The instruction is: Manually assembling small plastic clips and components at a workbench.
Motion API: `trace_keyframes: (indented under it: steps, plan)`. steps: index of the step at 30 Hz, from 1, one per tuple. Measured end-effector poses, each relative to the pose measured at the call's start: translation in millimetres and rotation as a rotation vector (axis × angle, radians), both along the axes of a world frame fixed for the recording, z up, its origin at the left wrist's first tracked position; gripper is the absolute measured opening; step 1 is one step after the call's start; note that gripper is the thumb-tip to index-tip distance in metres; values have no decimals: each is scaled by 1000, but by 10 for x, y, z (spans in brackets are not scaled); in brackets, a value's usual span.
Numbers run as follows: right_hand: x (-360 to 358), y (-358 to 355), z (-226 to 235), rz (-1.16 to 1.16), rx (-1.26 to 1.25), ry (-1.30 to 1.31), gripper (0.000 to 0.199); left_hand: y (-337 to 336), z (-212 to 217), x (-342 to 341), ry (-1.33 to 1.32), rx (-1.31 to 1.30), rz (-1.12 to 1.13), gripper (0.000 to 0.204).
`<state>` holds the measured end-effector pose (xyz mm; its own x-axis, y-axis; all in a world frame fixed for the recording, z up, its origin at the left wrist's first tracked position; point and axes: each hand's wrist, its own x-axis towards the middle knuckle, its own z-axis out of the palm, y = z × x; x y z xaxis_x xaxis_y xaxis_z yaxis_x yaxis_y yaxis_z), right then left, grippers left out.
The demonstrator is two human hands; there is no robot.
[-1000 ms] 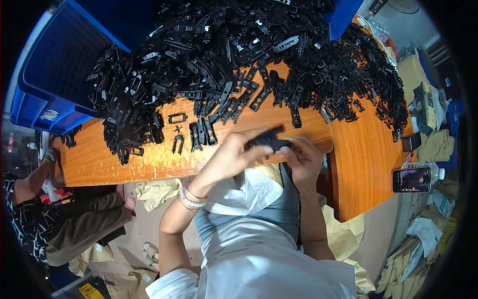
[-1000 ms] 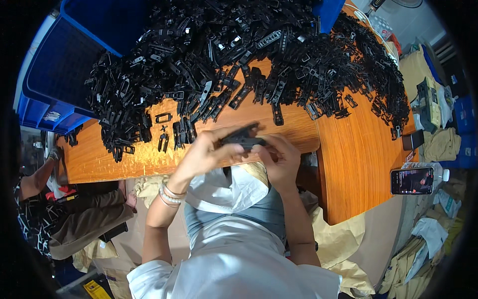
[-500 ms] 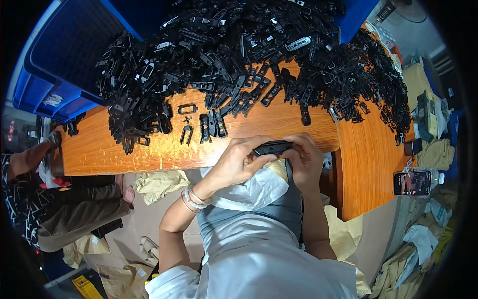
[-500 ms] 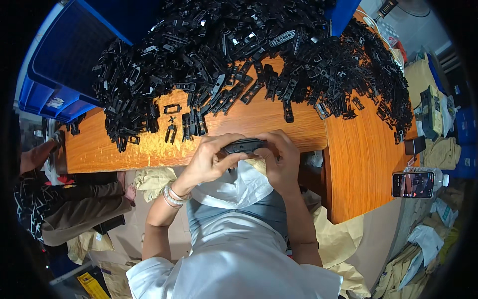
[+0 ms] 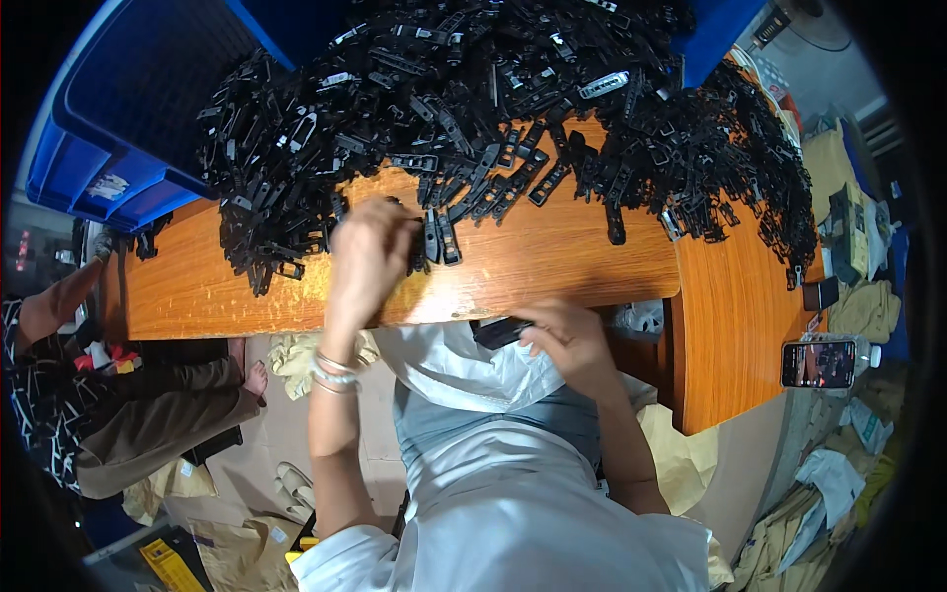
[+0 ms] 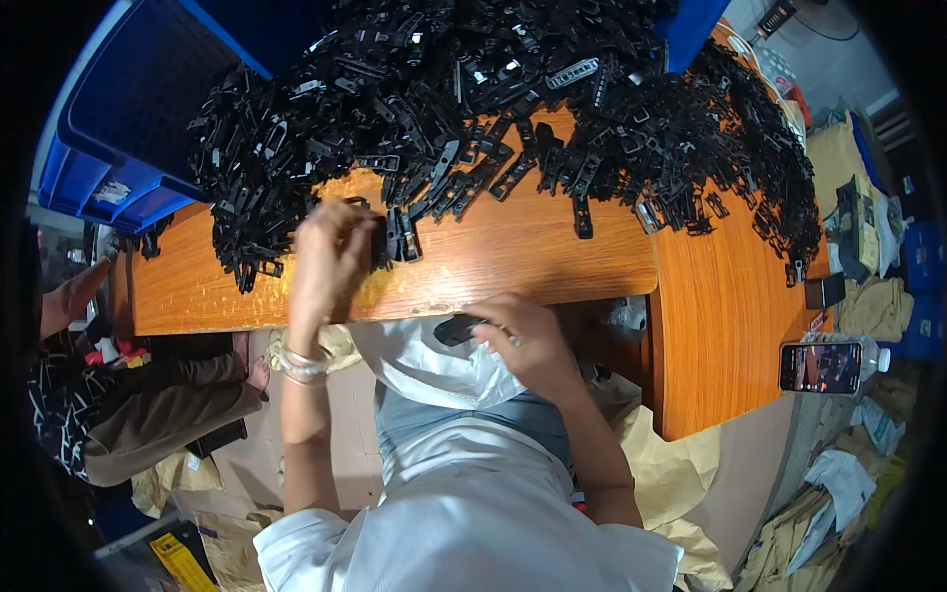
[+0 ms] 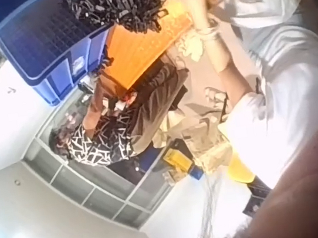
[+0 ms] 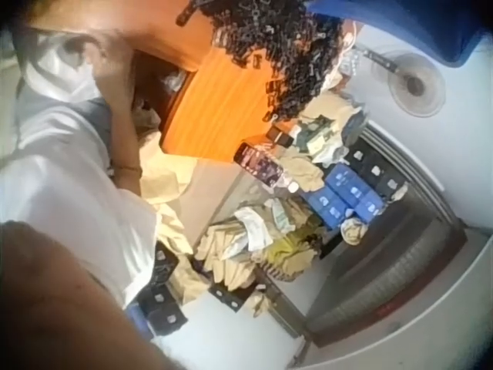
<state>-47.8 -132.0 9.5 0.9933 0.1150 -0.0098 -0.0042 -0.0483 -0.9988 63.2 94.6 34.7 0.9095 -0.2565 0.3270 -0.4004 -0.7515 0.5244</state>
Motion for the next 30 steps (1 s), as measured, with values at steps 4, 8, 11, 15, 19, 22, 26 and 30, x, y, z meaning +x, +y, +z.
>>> trace_keyframes:
  steps: [4,8,11,15,19,22,26,30]
  plan:
    - [3,-4,-51,125,-28,-24,18,380,-85,224,7,339,43,17]
    - [150,-435,-139,-277,-316,-219,11,435,-151,309,-78,330,23,15]
    - [382,-791,-85,-844,-723,-504,9,372,-35,248,-103,177,59,13]
    - [441,-1105,-173,-875,-1199,-454,8,173,33,121,245,-313,88,9]
    - [413,-1119,-227,-900,-1215,-497,8,-339,86,-150,336,-756,-60,29]
    - [371,-1055,-239,-928,-1102,-585,8,-526,-52,-241,489,-737,-248,44]
    - [214,-706,-180,-732,-545,-430,11,-939,-278,-333,761,-992,-223,43]
    - [124,-249,-15,-510,-342,-454,16,-1181,-372,-428,744,-1053,-257,45]
